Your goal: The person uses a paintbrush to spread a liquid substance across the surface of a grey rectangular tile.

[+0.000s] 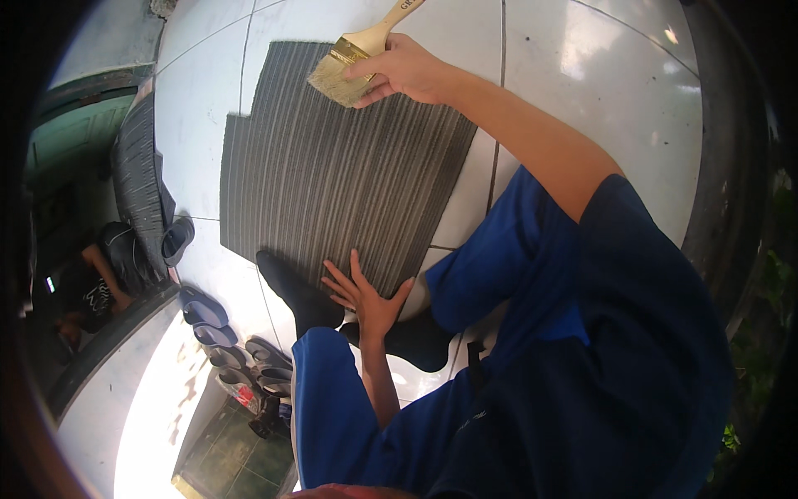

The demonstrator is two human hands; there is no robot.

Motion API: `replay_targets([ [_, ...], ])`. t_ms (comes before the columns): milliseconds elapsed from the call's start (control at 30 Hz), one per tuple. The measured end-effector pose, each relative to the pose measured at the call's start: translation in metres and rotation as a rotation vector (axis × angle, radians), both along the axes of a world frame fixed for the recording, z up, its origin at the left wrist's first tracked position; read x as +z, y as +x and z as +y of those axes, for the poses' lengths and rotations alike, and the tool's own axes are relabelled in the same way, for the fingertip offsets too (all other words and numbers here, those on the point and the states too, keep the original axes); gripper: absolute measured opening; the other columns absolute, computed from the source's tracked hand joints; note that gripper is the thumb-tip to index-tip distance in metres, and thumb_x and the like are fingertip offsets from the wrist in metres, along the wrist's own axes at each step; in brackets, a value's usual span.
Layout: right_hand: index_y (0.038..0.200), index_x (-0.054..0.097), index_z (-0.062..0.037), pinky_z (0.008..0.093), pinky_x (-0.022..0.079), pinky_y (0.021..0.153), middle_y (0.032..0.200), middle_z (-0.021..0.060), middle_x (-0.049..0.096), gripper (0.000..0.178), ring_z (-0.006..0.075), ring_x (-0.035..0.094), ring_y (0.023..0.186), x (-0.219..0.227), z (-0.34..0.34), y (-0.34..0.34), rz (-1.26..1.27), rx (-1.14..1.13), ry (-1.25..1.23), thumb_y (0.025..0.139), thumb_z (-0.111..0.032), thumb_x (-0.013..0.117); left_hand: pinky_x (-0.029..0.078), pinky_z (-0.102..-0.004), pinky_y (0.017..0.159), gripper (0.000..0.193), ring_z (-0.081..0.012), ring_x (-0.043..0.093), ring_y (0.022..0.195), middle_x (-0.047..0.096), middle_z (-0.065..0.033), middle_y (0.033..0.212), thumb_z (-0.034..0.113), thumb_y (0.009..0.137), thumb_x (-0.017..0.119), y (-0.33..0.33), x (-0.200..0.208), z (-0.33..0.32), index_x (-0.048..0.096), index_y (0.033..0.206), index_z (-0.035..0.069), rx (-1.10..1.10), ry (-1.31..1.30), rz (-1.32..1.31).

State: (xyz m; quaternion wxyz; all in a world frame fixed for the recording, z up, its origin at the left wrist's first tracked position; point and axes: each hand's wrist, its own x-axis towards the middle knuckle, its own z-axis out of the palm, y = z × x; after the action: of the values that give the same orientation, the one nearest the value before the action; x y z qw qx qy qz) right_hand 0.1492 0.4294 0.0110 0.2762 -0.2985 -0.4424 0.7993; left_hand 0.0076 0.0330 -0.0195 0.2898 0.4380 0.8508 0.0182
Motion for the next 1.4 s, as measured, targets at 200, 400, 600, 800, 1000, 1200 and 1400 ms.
replay_targets([
  [200,0.141,0.052,0.0061,0.0443,0.065,0.094,0.134,0.0205,0.064,0.051,0.0319,0.068,0.119,-0.001,-0.007,-0.010,0.013,0.061,-0.018,0.095,-0.008,0.070,-0.003,-0.0840,0.114,0.137,-0.0606,-0.023,0.151,-0.020,-0.0313,0.168,0.062,0.066,0.092,-0.002,0.001,-0.004,0.012,0.168,0.018,0.011,-0.001,0.012],
  [400,0.143,0.050,0.0060,0.0446,0.064,0.095,0.135,0.0197,0.062,0.053,0.0309,0.066,0.121,-0.005,-0.011,-0.012,0.009,0.089,-0.011,0.094,-0.005,0.068,-0.003,-0.0842,0.114,0.137,-0.0611,-0.023,0.151,-0.020,-0.0315,0.168,0.063,0.066,0.092,-0.001,0.002,-0.002,0.012,0.168,0.018,0.009,-0.001,0.005],
  [600,0.146,0.048,0.0037,0.0453,0.063,0.100,0.139,0.0181,0.060,0.057,0.0319,0.063,0.127,-0.007,-0.011,-0.012,-0.005,0.113,0.014,0.095,-0.005,0.070,-0.003,-0.0841,0.114,0.137,-0.0612,-0.024,0.151,-0.021,-0.0320,0.168,0.062,0.067,0.092,-0.002,0.002,-0.002,0.012,0.168,0.018,0.006,-0.006,-0.003],
  [800,0.144,0.049,0.0068,0.0439,0.065,0.096,0.135,0.0200,0.061,0.057,0.0310,0.065,0.123,-0.004,-0.013,-0.013,-0.025,0.092,0.038,0.093,-0.006,0.071,-0.004,-0.0841,0.113,0.137,-0.0609,-0.025,0.150,-0.021,-0.0322,0.168,0.063,0.067,0.092,-0.001,0.002,-0.001,0.012,0.168,0.017,0.001,-0.004,-0.002],
  [1000,0.145,0.047,0.0067,0.0438,0.065,0.097,0.138,0.0208,0.059,0.057,0.0335,0.064,0.126,-0.005,-0.015,-0.014,-0.055,0.110,0.063,0.095,-0.007,0.071,-0.003,-0.0846,0.113,0.138,-0.0609,-0.024,0.151,-0.021,-0.0321,0.168,0.064,0.066,0.091,-0.002,0.001,-0.003,0.011,0.168,0.018,0.005,-0.012,-0.002],
  [1200,0.146,0.045,0.0081,0.0443,0.065,0.097,0.138,0.0218,0.059,0.059,0.0337,0.064,0.126,-0.005,-0.015,-0.013,-0.083,0.127,0.071,0.095,-0.006,0.070,-0.002,-0.0849,0.113,0.139,-0.0610,-0.023,0.151,-0.020,-0.0317,0.168,0.065,0.065,0.092,-0.002,0.001,-0.002,0.011,0.168,0.018,0.001,-0.012,0.009],
  [1400,0.144,0.046,0.0096,0.0428,0.066,0.093,0.135,0.0234,0.060,0.060,0.0333,0.065,0.122,-0.006,-0.018,-0.018,-0.053,0.120,0.086,0.092,-0.006,0.071,-0.002,-0.0845,0.114,0.138,-0.0610,-0.023,0.151,-0.020,-0.0318,0.168,0.065,0.065,0.092,-0.003,0.003,-0.004,0.012,0.168,0.018,0.014,-0.026,0.023],
])
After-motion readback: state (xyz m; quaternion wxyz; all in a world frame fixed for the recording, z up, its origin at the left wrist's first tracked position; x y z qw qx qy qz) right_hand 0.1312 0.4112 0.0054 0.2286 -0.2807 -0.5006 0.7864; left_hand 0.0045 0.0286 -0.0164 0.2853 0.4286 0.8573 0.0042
